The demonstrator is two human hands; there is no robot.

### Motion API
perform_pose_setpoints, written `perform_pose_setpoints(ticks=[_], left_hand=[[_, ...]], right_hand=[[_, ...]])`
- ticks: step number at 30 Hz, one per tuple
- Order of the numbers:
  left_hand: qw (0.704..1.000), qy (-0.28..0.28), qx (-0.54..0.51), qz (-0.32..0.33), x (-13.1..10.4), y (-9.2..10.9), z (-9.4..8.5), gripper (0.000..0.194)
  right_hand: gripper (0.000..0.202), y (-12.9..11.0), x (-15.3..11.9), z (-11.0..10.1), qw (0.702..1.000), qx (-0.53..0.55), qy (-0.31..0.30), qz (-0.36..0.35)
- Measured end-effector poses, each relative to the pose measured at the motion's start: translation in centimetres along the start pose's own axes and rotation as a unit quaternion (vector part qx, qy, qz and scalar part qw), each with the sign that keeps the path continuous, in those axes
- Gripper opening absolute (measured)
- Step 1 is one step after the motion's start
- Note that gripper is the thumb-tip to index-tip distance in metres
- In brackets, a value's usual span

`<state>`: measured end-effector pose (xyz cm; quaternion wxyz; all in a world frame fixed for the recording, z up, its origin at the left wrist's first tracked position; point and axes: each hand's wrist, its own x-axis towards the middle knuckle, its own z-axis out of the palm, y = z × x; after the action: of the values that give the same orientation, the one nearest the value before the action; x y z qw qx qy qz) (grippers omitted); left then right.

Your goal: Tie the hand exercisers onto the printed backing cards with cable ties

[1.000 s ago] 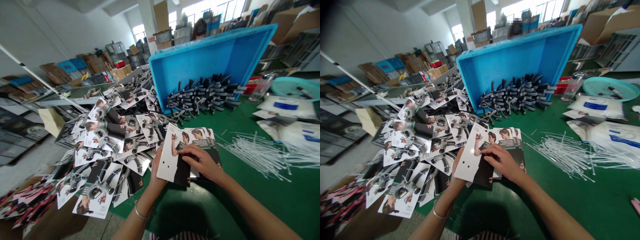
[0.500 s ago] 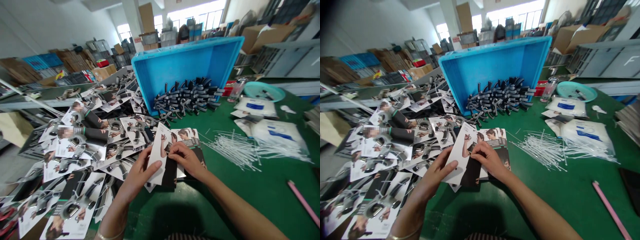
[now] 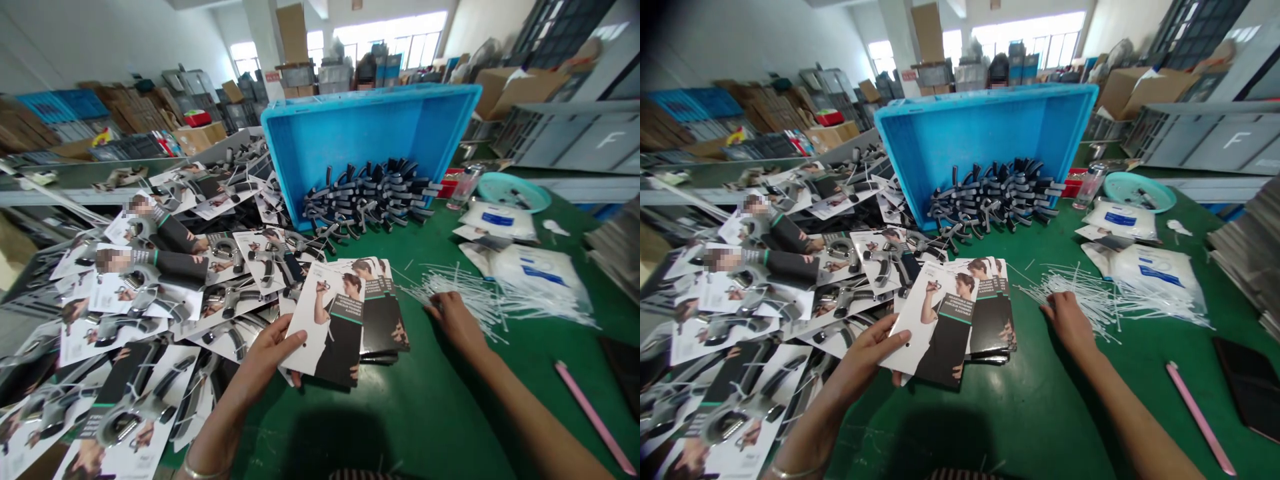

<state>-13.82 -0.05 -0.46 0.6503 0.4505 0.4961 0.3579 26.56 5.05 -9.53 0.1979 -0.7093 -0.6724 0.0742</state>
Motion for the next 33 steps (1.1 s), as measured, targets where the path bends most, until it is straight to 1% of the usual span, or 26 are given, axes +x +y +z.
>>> perform_pose_setpoints(ticks=[2, 4, 5, 8, 10, 12, 13, 14, 15, 16, 18, 19, 21, 22, 24, 26, 27, 29, 33], left_hand=[[1.000, -0.014, -0.006, 0.002, 0.8, -0.1, 1.0, 0.051], [1.000, -0.010, -0.010, 0.005, 1.4, 0.0, 1.6, 0.049], [1.000, 0.002, -0.015, 0.008, 1.5, 0.0, 1.6, 0.047], [0.998, 0.055, -0.036, 0.021, 1.0, 0.0, 0.7, 0.042], [0.996, 0.074, -0.046, 0.024, 0.2, 0.0, -0.3, 0.041], [0.996, 0.078, -0.049, 0.014, -0.6, 0.0, -1.1, 0.043], [0.996, 0.073, -0.045, 0.004, -1.0, 0.1, -1.3, 0.044], [0.997, 0.062, -0.038, -0.007, -1.2, 0.1, -1.3, 0.044], [0.999, 0.042, -0.026, -0.019, -1.5, 0.2, -1.1, 0.044], [0.999, 0.016, -0.009, -0.029, -1.6, 0.3, -0.8, 0.044], [0.998, -0.042, 0.026, -0.038, -1.6, 0.5, 0.2, 0.041], [0.996, -0.065, 0.043, -0.038, -1.5, 0.5, 0.8, 0.040], [0.993, -0.084, 0.072, -0.031, -1.3, 0.5, 1.9, 0.036], [0.993, -0.080, 0.085, -0.027, -1.2, 0.4, 2.5, 0.036], [0.993, -0.061, 0.100, -0.027, -1.1, 0.1, 3.2, 0.040], [0.993, -0.046, 0.098, -0.034, -1.1, -0.2, 3.6, 0.047], [0.994, -0.039, 0.093, -0.039, -1.1, -0.3, 3.6, 0.050], [0.995, -0.022, 0.084, -0.042, -1.3, -0.4, 3.6, 0.055], [0.995, 0.003, 0.095, -0.035, -1.3, -0.2, 3.6, 0.060]], right_hand=[[0.024, 1.1, 0.6, 0.5, 1.000, -0.023, -0.016, 0.003], [0.023, 0.9, 1.1, 0.8, 0.999, -0.013, -0.026, -0.015], [0.022, 0.6, 1.4, 0.7, 0.999, -0.007, -0.031, -0.025], [0.022, 0.4, 2.0, -0.1, 0.998, 0.018, -0.032, -0.043], [0.022, 0.9, 2.3, -1.1, 0.998, 0.038, -0.020, -0.039], [0.025, 1.2, 2.4, -2.4, 0.998, 0.064, 0.001, -0.015], [0.027, 1.1, 2.4, -3.1, 0.996, 0.089, 0.013, 0.003], [0.028, 0.8, 2.3, -3.8, 0.990, 0.135, 0.023, 0.023], [0.027, 0.0, 2.2, -4.4, 0.978, 0.201, 0.028, 0.042], [0.025, -1.0, 1.9, -5.0, 0.955, 0.289, 0.028, 0.058], [0.020, -4.3, 1.0, -5.9, 0.884, 0.462, -0.001, 0.065], [0.017, -6.3, 0.4, -6.3, 0.857, 0.512, -0.030, 0.053], [0.015, -10.7, -1.3, -6.6, 0.820, 0.566, -0.083, 0.006], [0.015, -12.8, -2.2, -6.5, 0.814, 0.570, -0.108, -0.016], [0.016, -16.2, -4.1, -6.2, 0.814, 0.559, -0.154, -0.039], [0.017, -18.4, -5.7, -5.7, 0.821, 0.537, -0.186, -0.049], [0.018, -19.1, -6.3, -5.4, 0.824, 0.530, -0.193, -0.055], [0.018, -19.7, -7.1, -5.0, 0.828, 0.524, -0.187, -0.069], [0.013, -19.9, -7.4, -4.8, 0.839, 0.513, -0.151, -0.095]])
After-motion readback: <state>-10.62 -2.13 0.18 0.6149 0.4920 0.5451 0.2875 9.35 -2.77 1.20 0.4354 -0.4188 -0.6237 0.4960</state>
